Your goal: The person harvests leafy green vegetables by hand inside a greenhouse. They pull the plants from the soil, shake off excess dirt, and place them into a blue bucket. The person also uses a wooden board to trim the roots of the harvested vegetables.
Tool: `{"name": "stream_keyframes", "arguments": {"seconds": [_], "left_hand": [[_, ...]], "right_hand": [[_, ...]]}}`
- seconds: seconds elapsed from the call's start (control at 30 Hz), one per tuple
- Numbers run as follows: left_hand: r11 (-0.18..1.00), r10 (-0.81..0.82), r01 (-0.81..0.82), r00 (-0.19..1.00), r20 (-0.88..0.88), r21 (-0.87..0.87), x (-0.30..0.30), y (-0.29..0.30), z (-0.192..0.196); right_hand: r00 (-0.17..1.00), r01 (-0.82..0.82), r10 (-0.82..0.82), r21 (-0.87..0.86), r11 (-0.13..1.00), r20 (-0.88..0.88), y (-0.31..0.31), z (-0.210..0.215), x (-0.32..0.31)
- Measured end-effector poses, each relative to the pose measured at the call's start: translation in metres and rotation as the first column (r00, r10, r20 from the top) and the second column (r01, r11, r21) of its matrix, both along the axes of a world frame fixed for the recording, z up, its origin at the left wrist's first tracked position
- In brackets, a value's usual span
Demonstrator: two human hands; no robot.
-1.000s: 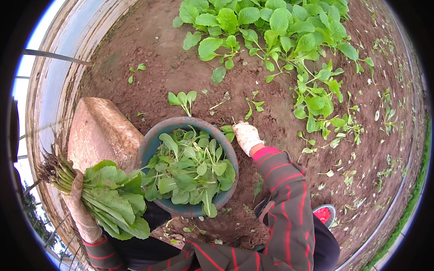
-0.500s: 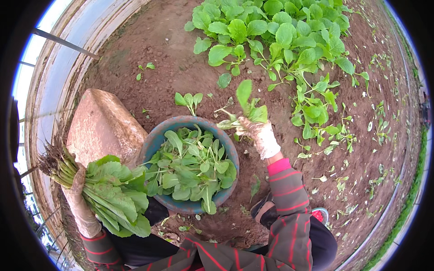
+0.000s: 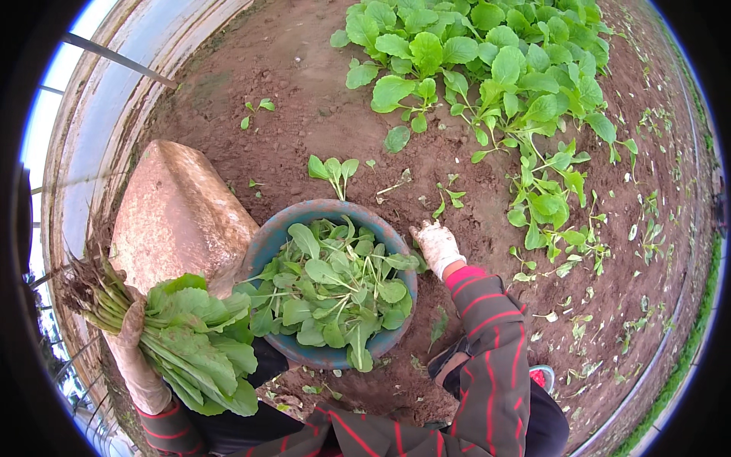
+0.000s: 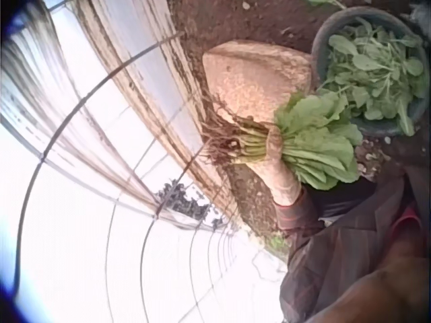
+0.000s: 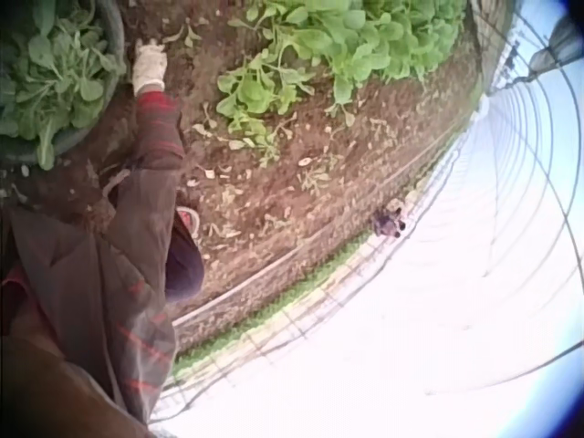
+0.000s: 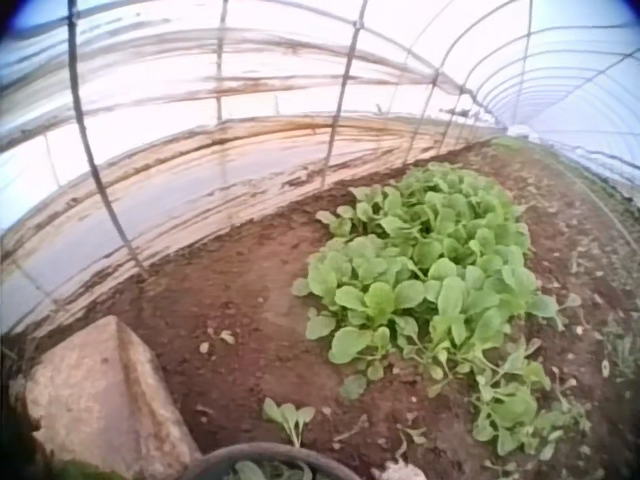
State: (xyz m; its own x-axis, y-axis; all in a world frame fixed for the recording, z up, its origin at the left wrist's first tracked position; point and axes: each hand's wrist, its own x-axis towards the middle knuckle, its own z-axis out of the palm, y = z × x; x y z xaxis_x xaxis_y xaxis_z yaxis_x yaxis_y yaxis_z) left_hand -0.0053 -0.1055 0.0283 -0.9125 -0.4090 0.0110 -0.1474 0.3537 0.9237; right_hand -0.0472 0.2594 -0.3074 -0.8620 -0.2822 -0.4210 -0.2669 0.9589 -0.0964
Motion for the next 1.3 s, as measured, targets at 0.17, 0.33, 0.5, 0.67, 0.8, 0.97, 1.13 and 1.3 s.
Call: {"name": "stream_keyframes", "arguments": {"seconds": [0.17,0.33,0.5,0.67,0.8,0.97,1.13,1.3], "left_hand": [[1.000,-0.019,0.020,1.000,0.018,-0.020,-0.007,0.007,-0.003],[1.000,0.028,-0.028,0.999,0.026,0.002,-0.006,0.004,-0.004],[1.000,0.009,-0.009,1.000,0.028,-0.012,-0.005,0.002,-0.005],[1.000,-0.004,0.004,0.999,0.034,0.006,-0.009,0.001,-0.004],[1.000,0.029,-0.029,0.999,0.018,0.008,-0.017,0.003,-0.007],[0.994,0.106,-0.107,0.994,0.026,0.037,-0.021,-0.004,-0.011],[0.982,0.174,-0.172,0.985,-0.013,0.081,-0.019,-0.016,-0.017],[0.992,0.125,-0.125,0.989,-0.075,0.005,-0.012,-0.028,-0.009]], "right_hand": [[0.861,0.427,-0.509,-0.528,0.734,-0.012,0.019,-0.043,-0.008],[0.356,0.776,-0.426,-0.517,-0.362,0.832,0.020,-0.001,-0.038],[0.690,0.695,0.116,-0.698,0.173,0.715,-0.042,0.134,-0.053],[0.768,0.605,-0.146,-0.633,0.482,0.623,-0.063,0.125,-0.118],[0.990,0.103,-0.130,-0.338,0.936,-0.060,-0.091,0.043,-0.169],[0.993,0.046,-0.016,-0.261,0.964,0.116,-0.125,-0.020,-0.203],[0.896,-0.384,0.321,-0.174,0.907,-0.306,-0.090,-0.027,-0.223],[0.801,0.508,-0.386,-0.860,0.037,0.457,-0.075,0.119,-0.170]]}}
